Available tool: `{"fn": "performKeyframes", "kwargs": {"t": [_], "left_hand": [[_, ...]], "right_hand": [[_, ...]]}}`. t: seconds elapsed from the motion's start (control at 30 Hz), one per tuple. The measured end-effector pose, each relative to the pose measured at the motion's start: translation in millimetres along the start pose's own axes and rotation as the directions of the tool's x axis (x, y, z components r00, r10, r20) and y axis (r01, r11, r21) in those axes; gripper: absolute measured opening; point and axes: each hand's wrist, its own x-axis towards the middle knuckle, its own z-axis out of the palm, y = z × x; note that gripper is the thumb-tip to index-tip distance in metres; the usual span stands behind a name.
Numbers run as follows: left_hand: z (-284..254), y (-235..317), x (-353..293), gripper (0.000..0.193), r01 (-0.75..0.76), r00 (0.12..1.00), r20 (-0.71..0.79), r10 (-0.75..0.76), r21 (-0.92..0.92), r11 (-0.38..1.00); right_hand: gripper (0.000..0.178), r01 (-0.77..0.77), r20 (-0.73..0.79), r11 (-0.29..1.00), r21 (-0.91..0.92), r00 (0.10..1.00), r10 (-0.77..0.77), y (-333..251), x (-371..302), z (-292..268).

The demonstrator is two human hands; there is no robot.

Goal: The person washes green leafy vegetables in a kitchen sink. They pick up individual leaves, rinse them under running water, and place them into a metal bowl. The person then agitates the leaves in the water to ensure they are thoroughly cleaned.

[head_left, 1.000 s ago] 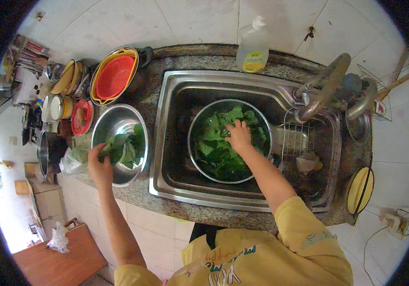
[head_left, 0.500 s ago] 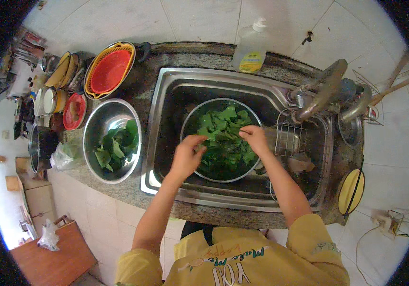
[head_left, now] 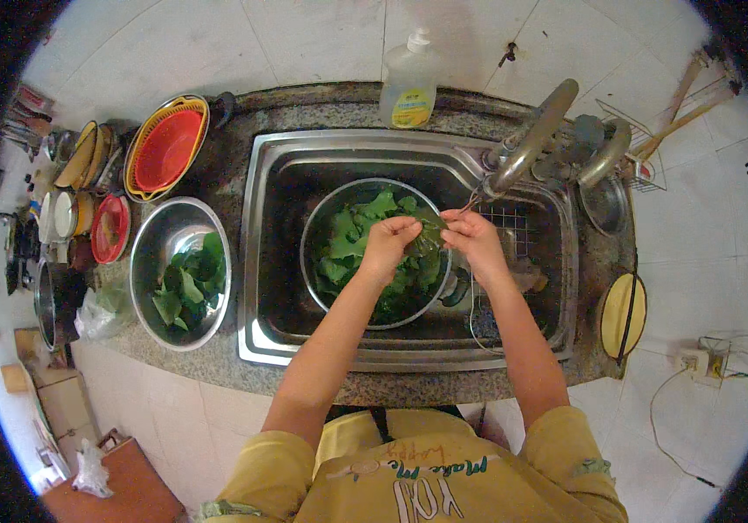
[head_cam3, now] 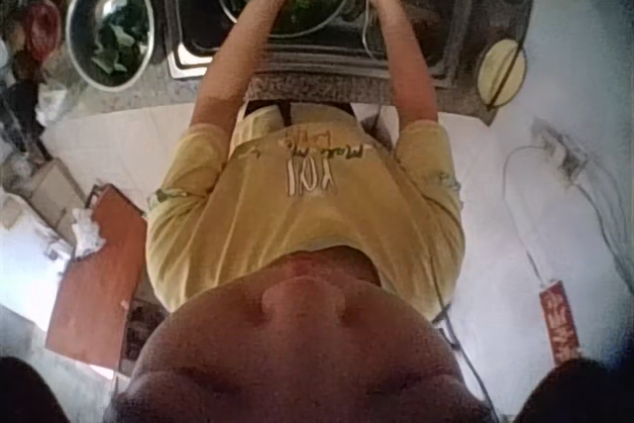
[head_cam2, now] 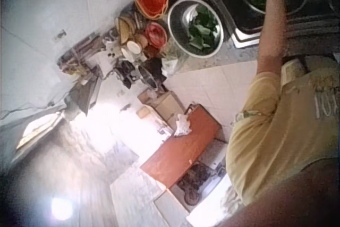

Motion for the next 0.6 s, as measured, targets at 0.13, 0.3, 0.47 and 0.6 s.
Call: {"fn": "performKeyframes", "kwargs": {"t": [0.13, 0.3, 0.47, 0.6], "left_hand": [[5, 8, -2, 0.012, -0.195, 0.97, 0.175, 0.169, 0.148, 0.97], [19, 29, 2, 0.017, -0.537, 0.835, 0.47, 0.288, 0.576, 0.617], [33, 77, 2, 0.017, -0.585, 0.806, 0.521, 0.28, 0.634, 0.506], [31, 78, 12, 0.015, -0.638, 0.757, 0.579, 0.303, 0.555, 0.534]], "right_hand": [[0.04, -0.017, -0.041, 1.0, -0.025, 0.999, 0.016, -17, -17, 3], [0.05, 0.035, -0.077, 0.947, -0.32, 0.995, -0.063, -27, -23, 7], [0.041, 0.097, -0.037, 0.843, -0.53, 0.99, -0.138, -21, -10, 0], [0.039, 0.111, -0.091, 0.81, -0.576, 0.976, -0.198, -22, -5, 1]]}}
